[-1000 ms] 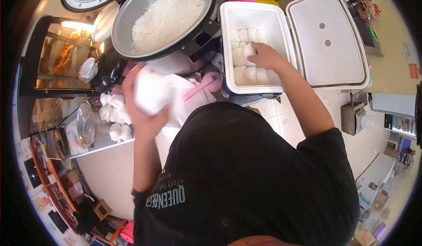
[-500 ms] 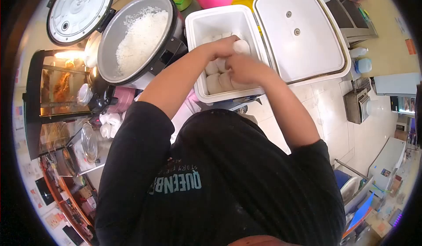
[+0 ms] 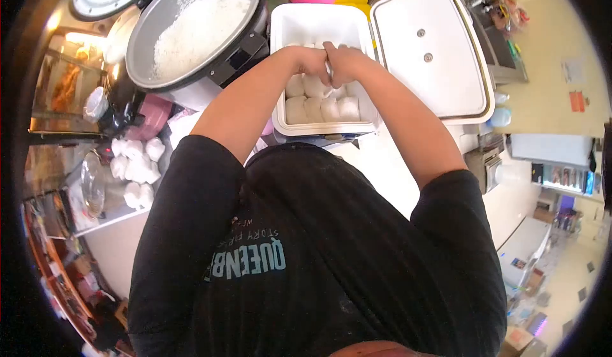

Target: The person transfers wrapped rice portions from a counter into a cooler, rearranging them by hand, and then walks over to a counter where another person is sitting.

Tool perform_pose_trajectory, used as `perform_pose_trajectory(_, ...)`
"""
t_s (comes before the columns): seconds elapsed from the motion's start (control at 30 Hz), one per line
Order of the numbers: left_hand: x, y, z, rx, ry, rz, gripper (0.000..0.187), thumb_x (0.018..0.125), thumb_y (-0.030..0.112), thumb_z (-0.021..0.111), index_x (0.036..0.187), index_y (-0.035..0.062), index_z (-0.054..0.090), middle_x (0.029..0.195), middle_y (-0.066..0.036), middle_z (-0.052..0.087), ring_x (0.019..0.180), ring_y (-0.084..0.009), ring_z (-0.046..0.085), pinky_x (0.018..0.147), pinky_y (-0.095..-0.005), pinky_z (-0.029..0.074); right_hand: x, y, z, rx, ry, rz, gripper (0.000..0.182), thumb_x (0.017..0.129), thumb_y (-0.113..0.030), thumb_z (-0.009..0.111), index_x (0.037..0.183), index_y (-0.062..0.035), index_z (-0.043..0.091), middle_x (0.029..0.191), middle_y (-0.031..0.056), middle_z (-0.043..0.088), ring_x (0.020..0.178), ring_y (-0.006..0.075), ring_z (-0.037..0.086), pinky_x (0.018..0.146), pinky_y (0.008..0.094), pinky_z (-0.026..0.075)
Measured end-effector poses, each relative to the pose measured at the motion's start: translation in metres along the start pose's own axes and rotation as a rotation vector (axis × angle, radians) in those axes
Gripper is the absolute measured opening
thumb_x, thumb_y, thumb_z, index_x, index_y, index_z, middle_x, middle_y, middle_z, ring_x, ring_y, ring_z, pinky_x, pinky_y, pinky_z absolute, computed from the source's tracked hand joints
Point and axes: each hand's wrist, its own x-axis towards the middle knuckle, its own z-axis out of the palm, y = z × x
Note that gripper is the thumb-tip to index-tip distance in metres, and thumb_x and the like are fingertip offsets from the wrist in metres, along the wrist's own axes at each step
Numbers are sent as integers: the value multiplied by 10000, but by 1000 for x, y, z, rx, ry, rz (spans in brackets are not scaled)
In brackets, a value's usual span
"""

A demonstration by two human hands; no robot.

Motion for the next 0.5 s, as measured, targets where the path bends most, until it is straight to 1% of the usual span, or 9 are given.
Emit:
perform_pose_trajectory(0.07, -1, 1, 1, 168, -17, -32, 748, 659, 214, 896, 1324, 47, 595, 1241, -126, 656, 1129, -247, 600, 927, -365, 491, 1, 7, 8, 110, -21, -60, 1000, 605, -192, 868, 1443, -39, 343, 1155, 208, 660, 1181, 363, 603, 1011, 437, 481)
perform_pose_trajectory(0.1, 5, -4, 0, 221, -49, -27, 786, 646, 245, 907, 1337, 47, 588, 1267, -147, 650, 1150, -264, 604, 943, -371, 495, -2, 2, 7, 94, 42, -94, 915, 634, -177, 872, 1427, -13, 446, 1197, 196, 684, 1171, 320, 639, 941, 434, 545)
perform_pose_trajectory(0.2, 2, -2, 4, 500, -62, -108, 837, 643, 286, 910, 1368, 41, 569, 1314, -188, 636, 1192, -305, 611, 984, -383, 495, -5, -7, -6, -278, -41, 18, 676, 669, -154, 853, 1292, -22, 624, 1175, 171, 702, 1108, 298, 679, 893, 438, 567)
perform_pose_trajectory(0.23, -3, 2, 8, 608, -57, -149, 843, 648, 291, 906, 1376, 38, 564, 1324, -199, 631, 1202, -317, 613, 996, -386, 493, -14, -15, -14, -359, -68, 70, 464, 689, -155, 844, 1132, -70, 739, 1160, 127, 716, 1072, 274, 698, 852, 408, 583)
perform_pose_trajectory(0.33, -14, 11, 7, 642, -125, -56, 896, 648, 274, 906, 1419, 24, 525, 1314, -197, 638, 1202, -330, 617, 1015, -400, 486, -6, -27, -6, -459, -248, 114, 560, 594, -231, 895, 1118, -109, 742, 1102, 120, 725, 1004, 281, 710, 845, 400, 586)
perform_pose_trajectory(0.37, -11, 12, 8, 673, -154, -88, 898, 647, 263, 906, 1420, 17, 521, 1316, -194, 638, 1206, -328, 615, 1016, -402, 486, -3, -24, 6, -455, -216, 28, 602, 577, -270, 895, 1139, -119, 741, 1081, 116, 739, 983, 282, 719, 840, 387, 584)
perform_pose_trajectory(0.43, -1, 8, 9, 737, -212, -154, 903, 647, 243, 906, 1423, 3, 512, 1320, -188, 637, 1214, -324, 610, 1018, -408, 484, 22, -10, 16, -290, -350, -11, 644, 574, -298, 885, 1168, -103, 732, 1076, 126, 741, 971, 272, 719, 824, 387, 579)
perform_pose_trajectory(0.47, 2, 4, 10, 734, -188, -123, 881, 647, 236, 907, 1405, -1, 526, 1305, -189, 644, 1203, -324, 617, 1008, -409, 490, 25, -11, 12, -205, -416, -30, 665, 572, -311, 881, 1182, -94, 728, 1073, 131, 743, 965, 268, 720, 816, 387, 577)
perform_pose_trajectory(0.5, 3, 0, 10, 731, -165, -92, 860, 647, 229, 908, 1388, -5, 540, 1291, -191, 652, 1192, -324, 623, 997, -409, 497, 22, -6, 5, -76, -398, -17, 536, 597, -329, 890, 1020, -25, 765, 1021, 164, 744, 871, 260, 724, 753, 388, 583)
